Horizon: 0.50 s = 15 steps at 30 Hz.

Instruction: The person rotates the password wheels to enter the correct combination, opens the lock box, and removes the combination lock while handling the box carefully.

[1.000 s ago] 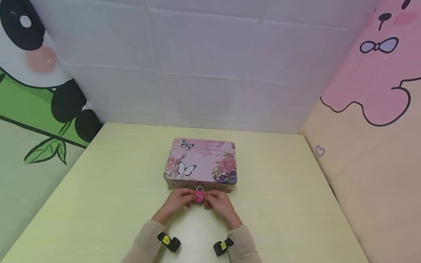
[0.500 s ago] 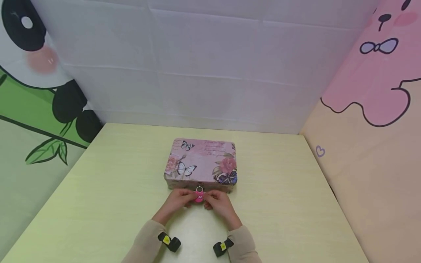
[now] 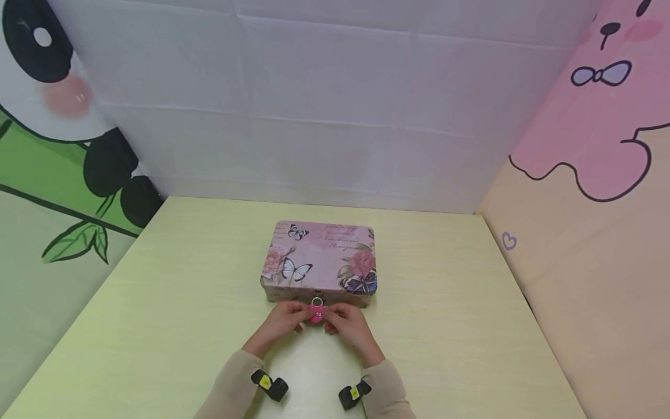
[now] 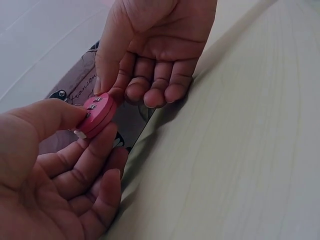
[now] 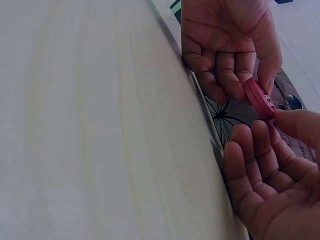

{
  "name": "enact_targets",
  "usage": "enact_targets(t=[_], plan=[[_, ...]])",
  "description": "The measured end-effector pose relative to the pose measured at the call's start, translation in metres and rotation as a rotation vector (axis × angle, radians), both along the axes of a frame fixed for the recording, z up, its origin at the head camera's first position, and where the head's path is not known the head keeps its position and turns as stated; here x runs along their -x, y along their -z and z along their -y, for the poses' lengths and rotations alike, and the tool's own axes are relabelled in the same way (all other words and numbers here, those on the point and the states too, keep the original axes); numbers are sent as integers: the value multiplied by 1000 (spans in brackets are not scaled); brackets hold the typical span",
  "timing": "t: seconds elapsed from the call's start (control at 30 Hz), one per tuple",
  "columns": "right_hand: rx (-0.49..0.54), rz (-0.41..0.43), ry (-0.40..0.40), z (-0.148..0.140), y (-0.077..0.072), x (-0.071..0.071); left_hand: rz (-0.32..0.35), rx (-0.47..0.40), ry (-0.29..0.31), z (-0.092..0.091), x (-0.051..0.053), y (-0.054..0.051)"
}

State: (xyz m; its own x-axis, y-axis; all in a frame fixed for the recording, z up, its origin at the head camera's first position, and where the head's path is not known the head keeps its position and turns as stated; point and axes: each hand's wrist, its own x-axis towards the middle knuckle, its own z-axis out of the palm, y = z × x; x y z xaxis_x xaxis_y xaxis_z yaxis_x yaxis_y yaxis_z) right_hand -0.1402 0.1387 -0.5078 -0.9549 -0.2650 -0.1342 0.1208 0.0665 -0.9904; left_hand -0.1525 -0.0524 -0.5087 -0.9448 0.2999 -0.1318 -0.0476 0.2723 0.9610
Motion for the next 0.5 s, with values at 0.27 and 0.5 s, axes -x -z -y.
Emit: enact_targets(t=[0.27,0.5], plan=[[-4,-6,2,0,-2,-1,-1,-18,7,0,-2,-3],[-9,-2,6,0,-1,-1,-18,-31,16,0,-5,-7]])
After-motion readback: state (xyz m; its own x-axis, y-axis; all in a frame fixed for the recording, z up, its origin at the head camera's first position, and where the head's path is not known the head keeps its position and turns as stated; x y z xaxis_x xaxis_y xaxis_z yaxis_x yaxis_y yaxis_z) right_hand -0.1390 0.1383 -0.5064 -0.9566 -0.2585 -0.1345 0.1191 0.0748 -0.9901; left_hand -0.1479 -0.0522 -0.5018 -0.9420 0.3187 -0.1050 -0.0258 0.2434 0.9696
